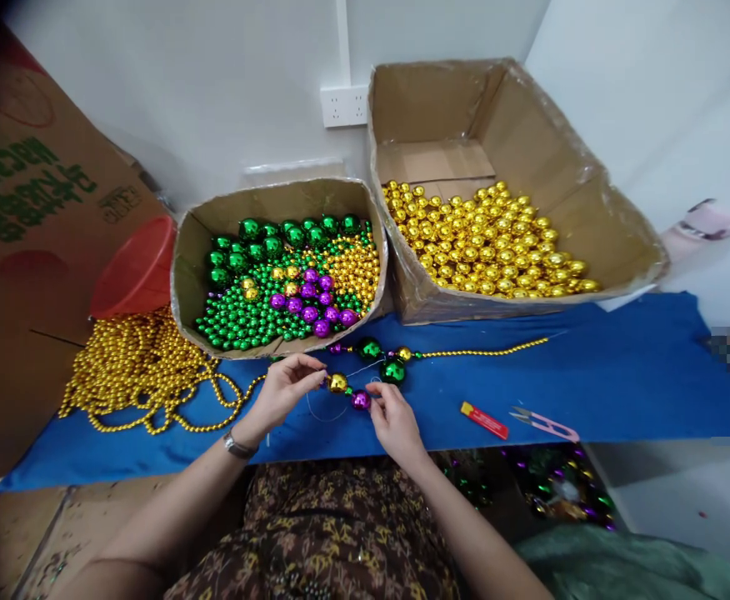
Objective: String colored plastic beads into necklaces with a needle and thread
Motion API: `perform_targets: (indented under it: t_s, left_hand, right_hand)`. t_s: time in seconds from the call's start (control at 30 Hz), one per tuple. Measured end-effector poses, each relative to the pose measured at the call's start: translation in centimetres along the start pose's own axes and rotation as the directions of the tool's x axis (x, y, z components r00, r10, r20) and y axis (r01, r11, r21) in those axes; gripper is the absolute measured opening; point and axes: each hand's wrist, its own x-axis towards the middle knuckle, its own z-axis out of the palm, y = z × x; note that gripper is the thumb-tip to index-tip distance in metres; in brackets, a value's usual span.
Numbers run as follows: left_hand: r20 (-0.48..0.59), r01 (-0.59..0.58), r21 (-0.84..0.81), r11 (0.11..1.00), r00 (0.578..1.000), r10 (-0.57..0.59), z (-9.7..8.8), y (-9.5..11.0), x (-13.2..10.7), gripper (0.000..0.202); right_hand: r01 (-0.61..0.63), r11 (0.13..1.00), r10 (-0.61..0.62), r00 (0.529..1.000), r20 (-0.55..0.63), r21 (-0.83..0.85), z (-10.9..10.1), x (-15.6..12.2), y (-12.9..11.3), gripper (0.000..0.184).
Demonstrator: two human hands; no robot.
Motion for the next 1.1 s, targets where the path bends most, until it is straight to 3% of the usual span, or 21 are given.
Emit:
perform_targets:
  t_s: [0.13, 0.2, 0.3, 0.37, 0.43, 0.57, 0.67, 0.77, 0.93, 1.0, 1.1]
  left_hand:
    - [0.031, -0.146, 0.191, 0.971, 0.989, 0.143, 0.6, -0.1, -0.1, 0.019]
    - [0.072, -0.28, 0.298, 0.913, 0.96, 0.271, 0.7, 1.3, -0.1, 0.017]
    - [0.156, -0.455, 0.384, 0.803, 0.89, 0.429, 0.9, 4.9, 0.0, 0.014]
    - [0.188, -0.532, 0.364, 0.765, 0.846, 0.499, 1.2, 7.7, 0.1, 0.013]
    - [0.174, -0.56, 0.318, 0.765, 0.828, 0.533, 1.6, 10.0, 0.4, 0.01]
    - [0.053, -0.515, 0.142, 0.845, 0.857, 0.513, 2.3, 11.8, 0.8, 0.01]
    - [0.04, -0.468, -0.058, 0.882, 0.881, 0.471, 2.7, 10.4, 1.2, 0.019]
    - [0.238, -0.464, -0.105, 0.88, 0.847, 0.475, 3.9, 7.7, 1.5, 0.037]
    - [0.557, -0.611, 0.04, 0.79, 0.67, 0.49, 7.3, 4.0, 1.9, 0.042]
    - [0.633, -0.625, 0.132, 0.77, 0.651, 0.419, 8.4, 2.6, 2.0, 0.039]
    - [0.672, -0.636, 0.362, 0.682, 0.685, 0.282, 8.9, 0.2, 2.0, 0.038]
  right_hand:
    - [0.138, 0.957, -0.128, 0.99, 0.055, -0.254, -1.0, 0.2, -0.4, 0.034]
    - [0.182, 0.932, -0.159, 0.983, 0.097, -0.313, -2.3, 0.7, -1.8, 0.033]
    - [0.262, 0.93, -0.25, 0.965, 0.08, -0.258, -4.1, 1.9, -5.0, 0.03]
    - [0.342, 0.917, -0.335, 0.94, 0.067, -0.207, -4.7, 2.7, -6.9, 0.03]
    - [0.41, 0.896, -0.399, 0.912, 0.095, -0.171, -5.0, 3.2, -8.2, 0.027]
    - [0.416, 0.9, -0.405, 0.908, 0.103, -0.128, -5.8, 3.5, -9.1, 0.022]
    - [0.37, 0.923, -0.367, 0.929, 0.042, -0.109, -7.4, 3.5, -9.9, 0.021]
    - [0.309, 0.95, -0.309, 0.951, 0.002, 0.036, -9.0, 3.3, -11.9, 0.021]
    - [0.293, 0.9, -0.275, 0.956, -0.102, 0.324, -10.8, 2.8, -15.5, 0.022]
    - [0.321, 0.865, -0.257, 0.943, -0.21, 0.385, -11.7, 2.7, -16.0, 0.021]
    - [0.392, 0.821, -0.24, 0.897, -0.372, 0.416, -13.7, 2.6, -15.4, 0.017]
